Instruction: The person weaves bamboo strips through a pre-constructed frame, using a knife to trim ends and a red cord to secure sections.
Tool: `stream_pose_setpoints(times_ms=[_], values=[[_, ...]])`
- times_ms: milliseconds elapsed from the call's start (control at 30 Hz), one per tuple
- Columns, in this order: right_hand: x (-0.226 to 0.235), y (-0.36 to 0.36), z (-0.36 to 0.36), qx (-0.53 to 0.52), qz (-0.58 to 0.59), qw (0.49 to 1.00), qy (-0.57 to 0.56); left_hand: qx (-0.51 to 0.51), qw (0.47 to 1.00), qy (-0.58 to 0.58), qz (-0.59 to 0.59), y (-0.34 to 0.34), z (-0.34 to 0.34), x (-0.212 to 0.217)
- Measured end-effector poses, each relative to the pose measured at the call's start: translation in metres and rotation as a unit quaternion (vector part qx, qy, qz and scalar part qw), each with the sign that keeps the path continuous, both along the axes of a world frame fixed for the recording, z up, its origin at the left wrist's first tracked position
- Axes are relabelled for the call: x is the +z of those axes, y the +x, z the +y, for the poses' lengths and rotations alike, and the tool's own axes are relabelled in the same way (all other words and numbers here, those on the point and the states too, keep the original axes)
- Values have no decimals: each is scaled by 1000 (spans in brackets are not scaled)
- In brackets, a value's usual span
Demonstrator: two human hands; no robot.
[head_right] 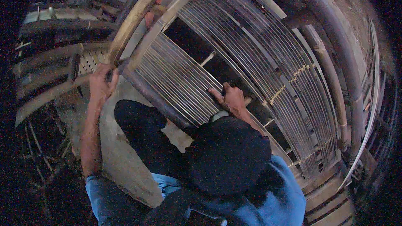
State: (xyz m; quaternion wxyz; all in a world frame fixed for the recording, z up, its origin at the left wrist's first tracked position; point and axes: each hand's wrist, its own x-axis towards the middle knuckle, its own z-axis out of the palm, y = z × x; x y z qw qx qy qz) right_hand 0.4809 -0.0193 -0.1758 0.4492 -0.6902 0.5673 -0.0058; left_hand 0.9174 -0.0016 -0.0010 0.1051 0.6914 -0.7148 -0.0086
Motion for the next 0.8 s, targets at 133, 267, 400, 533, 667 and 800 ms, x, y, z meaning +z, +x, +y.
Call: stream_pose_setpoints(times_ms=[133,267,400,533,667,800], values=[[-4,-1,4,3,41,999,-4,-77,996,9,46,-13,-25,-47],[16,23,2,35,99,994,-30,-121,987,57,89,-6,-30,-94],[-5,39,13,20,153,981,-114,-150,977,129,84,-4,-1,-105],[2,25,28,-22,222,964,-143,-197,966,159,59,-12,33,-109],[8,53,39,-43,259,963,-59,-145,943,271,126,10,79,-106],[0,51,37,-94,231,963,-100,-142,938,266,170,30,99,-101]])
